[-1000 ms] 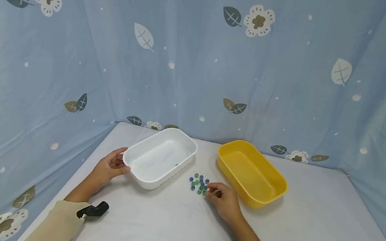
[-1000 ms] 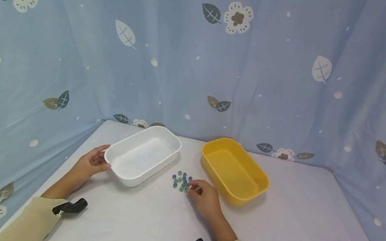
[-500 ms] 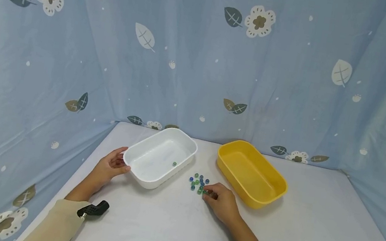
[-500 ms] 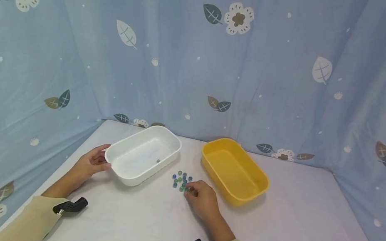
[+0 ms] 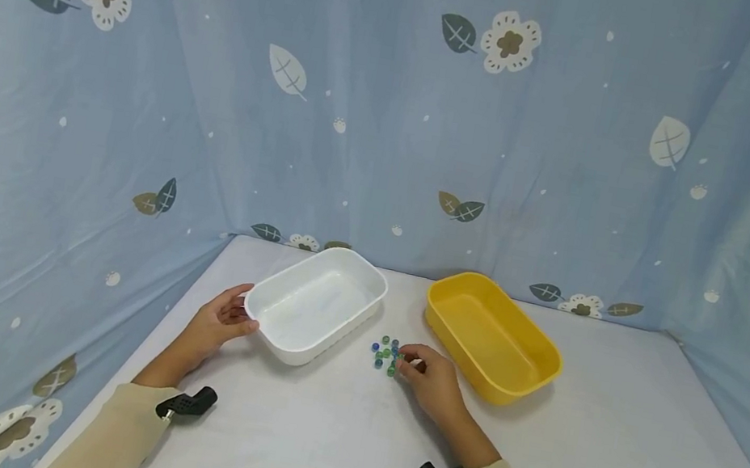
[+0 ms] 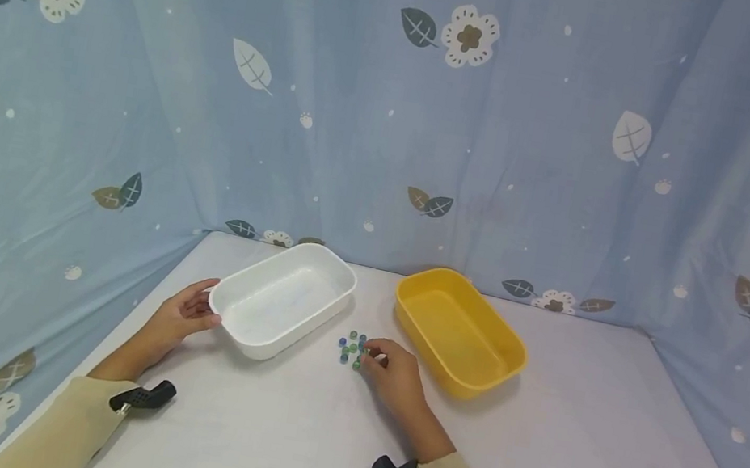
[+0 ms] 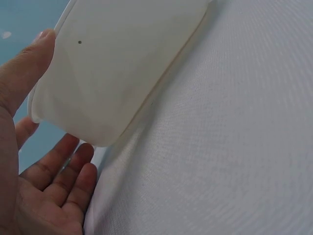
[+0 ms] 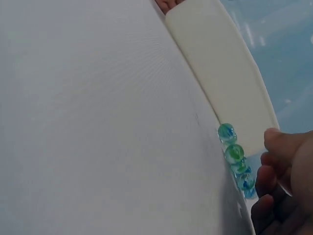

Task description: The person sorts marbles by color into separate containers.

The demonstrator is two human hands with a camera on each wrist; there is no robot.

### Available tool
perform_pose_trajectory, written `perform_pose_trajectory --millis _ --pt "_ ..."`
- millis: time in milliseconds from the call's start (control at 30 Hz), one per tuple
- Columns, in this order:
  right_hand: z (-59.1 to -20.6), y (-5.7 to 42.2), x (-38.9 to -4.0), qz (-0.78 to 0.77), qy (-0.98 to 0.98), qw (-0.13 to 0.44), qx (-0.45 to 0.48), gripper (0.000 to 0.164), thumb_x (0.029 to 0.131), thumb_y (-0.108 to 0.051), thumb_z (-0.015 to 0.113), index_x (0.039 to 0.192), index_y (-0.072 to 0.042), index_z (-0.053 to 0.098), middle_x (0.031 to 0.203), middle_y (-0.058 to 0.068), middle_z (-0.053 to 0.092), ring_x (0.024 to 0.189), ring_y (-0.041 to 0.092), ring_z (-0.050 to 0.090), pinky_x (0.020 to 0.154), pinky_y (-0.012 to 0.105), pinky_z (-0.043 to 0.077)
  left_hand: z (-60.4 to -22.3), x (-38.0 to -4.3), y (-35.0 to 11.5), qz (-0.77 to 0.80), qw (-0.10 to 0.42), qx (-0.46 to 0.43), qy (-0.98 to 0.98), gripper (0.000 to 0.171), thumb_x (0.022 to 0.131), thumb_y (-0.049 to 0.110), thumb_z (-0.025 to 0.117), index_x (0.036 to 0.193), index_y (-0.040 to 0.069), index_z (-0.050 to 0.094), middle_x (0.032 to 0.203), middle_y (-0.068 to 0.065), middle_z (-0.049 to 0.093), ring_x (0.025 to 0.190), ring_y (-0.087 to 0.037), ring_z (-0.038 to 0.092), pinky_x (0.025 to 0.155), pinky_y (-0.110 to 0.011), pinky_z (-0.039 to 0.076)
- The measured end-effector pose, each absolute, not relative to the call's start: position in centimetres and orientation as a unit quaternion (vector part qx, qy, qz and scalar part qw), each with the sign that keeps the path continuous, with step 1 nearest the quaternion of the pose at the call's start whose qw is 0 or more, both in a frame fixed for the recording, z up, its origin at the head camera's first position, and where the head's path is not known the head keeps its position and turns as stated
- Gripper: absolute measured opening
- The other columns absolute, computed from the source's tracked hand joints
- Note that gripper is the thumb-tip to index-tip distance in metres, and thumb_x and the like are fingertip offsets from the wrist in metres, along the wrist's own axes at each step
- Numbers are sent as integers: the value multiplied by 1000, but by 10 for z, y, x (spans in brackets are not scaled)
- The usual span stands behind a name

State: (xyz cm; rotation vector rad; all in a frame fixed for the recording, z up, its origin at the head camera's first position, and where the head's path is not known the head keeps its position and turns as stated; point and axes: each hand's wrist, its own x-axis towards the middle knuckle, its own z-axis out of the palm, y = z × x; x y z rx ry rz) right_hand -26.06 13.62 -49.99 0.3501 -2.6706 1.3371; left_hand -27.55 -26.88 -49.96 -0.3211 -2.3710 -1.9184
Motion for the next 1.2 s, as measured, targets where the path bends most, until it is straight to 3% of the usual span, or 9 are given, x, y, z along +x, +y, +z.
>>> perform_pose_trajectory --millis 333,600,933,1200 --pt "-488 104 -279 481 -867 53 120 14 90 -17 72 104 -17 71 91 -6 63 74 16 53 57 25 48 -500 -275 -267 -624 36 -97 -775 77 85 11 77 149 4 35 131 -26 52 111 -30 55 85 -19 48" --pt "-479 86 -291 491 -860 53 125 19 92 -21 70 110 -15 70 96 -6 63 73 17 55 55 27 49 -487 -270 -262 -634 23 -110 -765 76 87 2 73 149 -3 29 133 -33 47 115 -45 50 84 -19 49" --pt "-468 67 -303 495 -857 66 128 20 92 -22 70 110 -14 70 94 -4 63 74 17 54 59 26 48 -496 -273 -267 -625 32 -98 -774 78 86 10 76 150 5 33 132 -27 51 109 -28 56 84 -20 49" --pt "-466 60 -310 492 -861 61 112 22 91 -23 71 112 -14 70 93 -6 62 80 18 54 65 29 50 -496 -273 -265 -625 35 -98 -774 77 85 9 76 149 3 34 132 -27 51 112 -34 54 85 -19 48"
